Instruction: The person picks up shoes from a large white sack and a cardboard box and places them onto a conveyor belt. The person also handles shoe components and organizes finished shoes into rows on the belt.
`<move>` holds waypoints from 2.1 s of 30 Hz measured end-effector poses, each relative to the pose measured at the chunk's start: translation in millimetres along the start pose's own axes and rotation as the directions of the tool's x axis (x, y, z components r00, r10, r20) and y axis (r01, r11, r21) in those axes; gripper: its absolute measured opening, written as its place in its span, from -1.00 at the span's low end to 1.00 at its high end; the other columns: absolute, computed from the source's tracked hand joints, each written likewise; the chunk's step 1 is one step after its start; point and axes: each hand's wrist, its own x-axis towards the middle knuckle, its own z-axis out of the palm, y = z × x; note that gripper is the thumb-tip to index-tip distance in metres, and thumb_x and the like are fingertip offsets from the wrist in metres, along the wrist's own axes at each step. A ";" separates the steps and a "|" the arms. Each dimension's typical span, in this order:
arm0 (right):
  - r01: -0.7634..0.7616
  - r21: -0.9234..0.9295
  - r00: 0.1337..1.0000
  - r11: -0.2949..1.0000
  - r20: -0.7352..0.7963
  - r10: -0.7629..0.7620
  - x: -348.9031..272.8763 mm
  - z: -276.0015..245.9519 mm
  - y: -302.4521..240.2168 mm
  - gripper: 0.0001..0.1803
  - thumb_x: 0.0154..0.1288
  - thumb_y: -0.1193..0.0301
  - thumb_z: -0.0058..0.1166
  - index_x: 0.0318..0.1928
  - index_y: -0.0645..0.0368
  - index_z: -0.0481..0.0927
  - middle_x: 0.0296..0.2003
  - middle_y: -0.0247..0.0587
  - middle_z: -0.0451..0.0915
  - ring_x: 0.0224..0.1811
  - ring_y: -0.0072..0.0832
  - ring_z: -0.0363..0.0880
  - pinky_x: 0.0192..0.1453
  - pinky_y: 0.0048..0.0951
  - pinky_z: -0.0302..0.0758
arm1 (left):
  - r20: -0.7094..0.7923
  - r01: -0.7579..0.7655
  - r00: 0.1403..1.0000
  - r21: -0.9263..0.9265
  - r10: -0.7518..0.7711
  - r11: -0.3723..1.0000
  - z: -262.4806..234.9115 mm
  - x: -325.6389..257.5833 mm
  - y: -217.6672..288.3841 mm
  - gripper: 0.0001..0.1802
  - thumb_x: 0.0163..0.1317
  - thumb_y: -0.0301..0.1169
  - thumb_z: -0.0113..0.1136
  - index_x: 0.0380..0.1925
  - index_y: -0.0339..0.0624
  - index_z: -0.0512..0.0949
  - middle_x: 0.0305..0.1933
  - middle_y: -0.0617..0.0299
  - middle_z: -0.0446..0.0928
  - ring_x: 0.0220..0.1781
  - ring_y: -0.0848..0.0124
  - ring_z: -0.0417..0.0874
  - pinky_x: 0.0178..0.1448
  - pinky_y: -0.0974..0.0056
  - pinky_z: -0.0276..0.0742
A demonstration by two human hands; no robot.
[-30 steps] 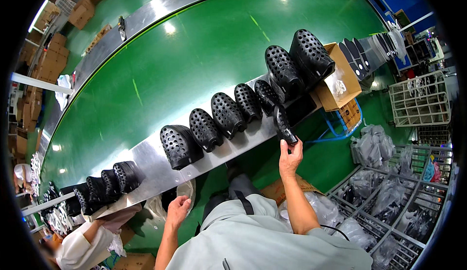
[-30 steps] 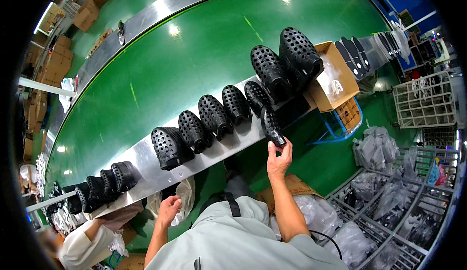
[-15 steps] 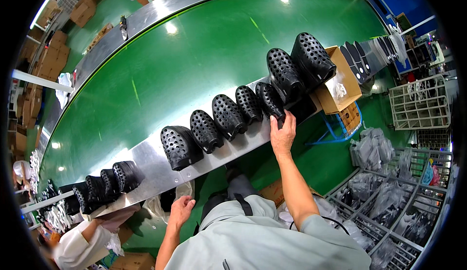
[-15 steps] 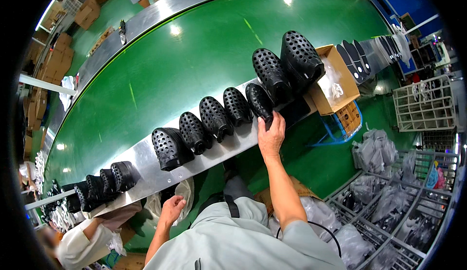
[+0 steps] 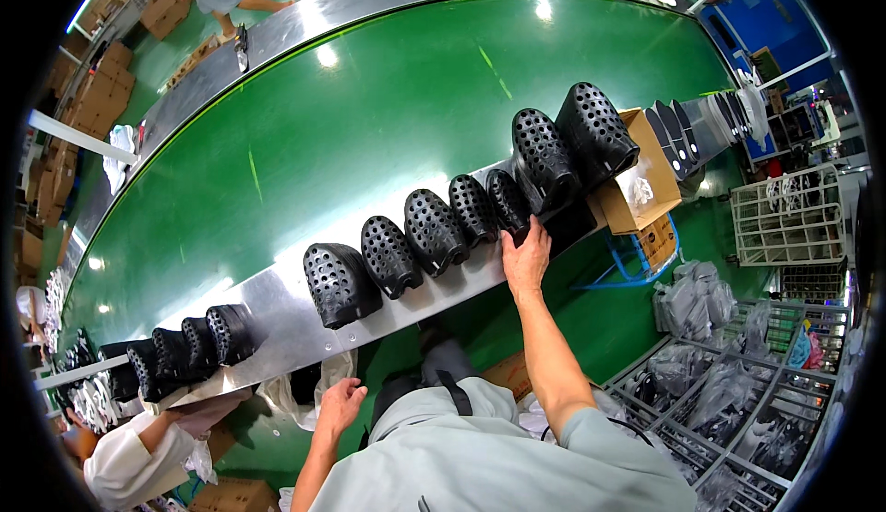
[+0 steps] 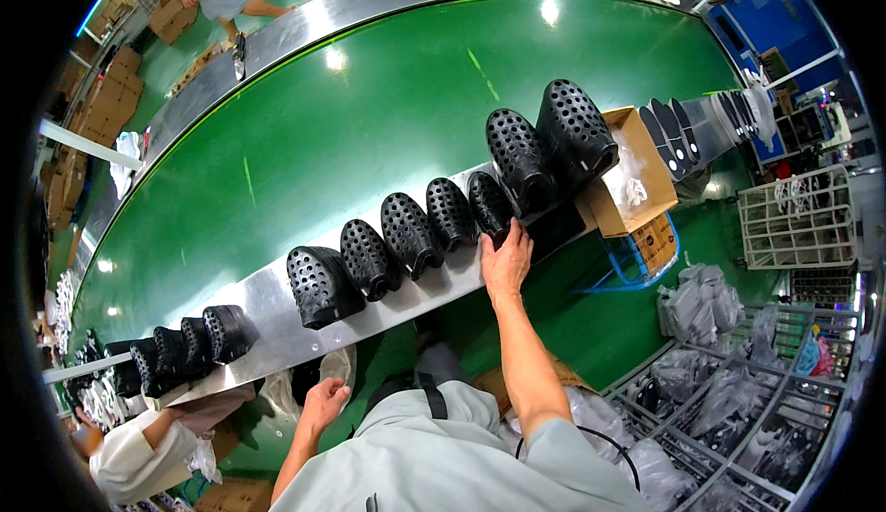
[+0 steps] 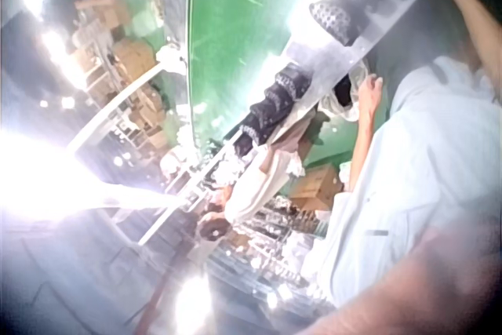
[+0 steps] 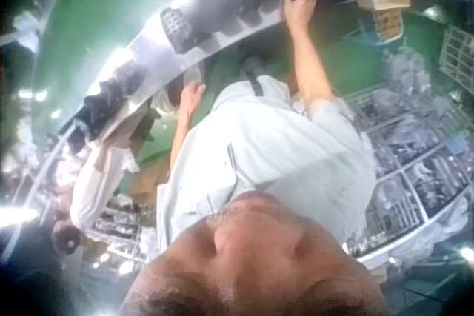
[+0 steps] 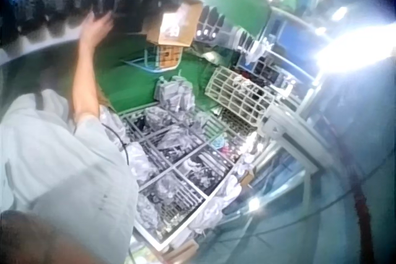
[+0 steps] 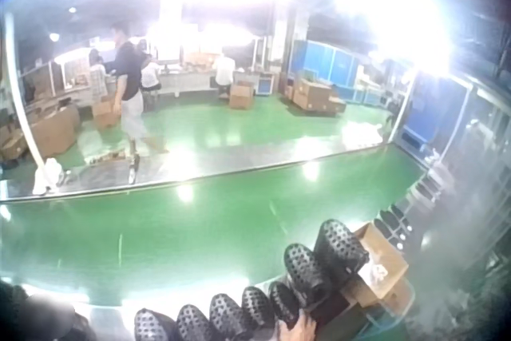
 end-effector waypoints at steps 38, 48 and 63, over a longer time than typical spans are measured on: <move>0.118 -0.258 0.305 0.959 0.928 0.213 -247.0 158.5 16.7 -0.38 0.35 0.04 0.16 0.24 0.20 0.44 0.03 -0.16 0.56 -0.07 -0.40 0.55 -0.05 -0.34 0.48 | -0.152 0.148 0.855 -0.845 -0.496 0.514 301.8 20.9 -197.9 -0.66 0.27 -0.26 0.22 -0.08 -0.28 0.59 -0.15 -0.09 0.64 -0.06 0.01 0.66 0.05 0.05 0.54; 0.053 -0.168 0.333 0.984 0.932 0.141 -282.7 440.3 17.6 0.00 0.27 -0.16 0.14 0.46 0.28 0.12 0.39 0.03 0.24 0.36 -0.08 0.27 0.33 -0.08 0.31 | 0.055 0.110 0.829 -0.992 -0.556 0.066 410.4 141.4 -225.9 -0.68 0.25 -0.29 0.27 -0.11 -0.29 0.60 -0.29 -0.01 0.67 -0.22 0.22 0.71 -0.09 0.19 0.58; 0.090 -0.219 0.499 0.972 0.854 0.146 -243.4 622.2 30.5 -0.62 0.48 0.00 -0.08 -0.11 0.05 0.46 -0.40 -0.32 0.48 -0.57 -0.49 0.31 -0.59 -0.45 0.26 | -0.558 -0.271 0.756 -0.742 -0.342 0.613 275.6 497.5 -338.3 -0.19 0.32 0.19 -0.04 0.34 -0.23 0.32 0.23 -0.27 0.47 0.30 -0.15 0.45 0.40 -0.04 0.32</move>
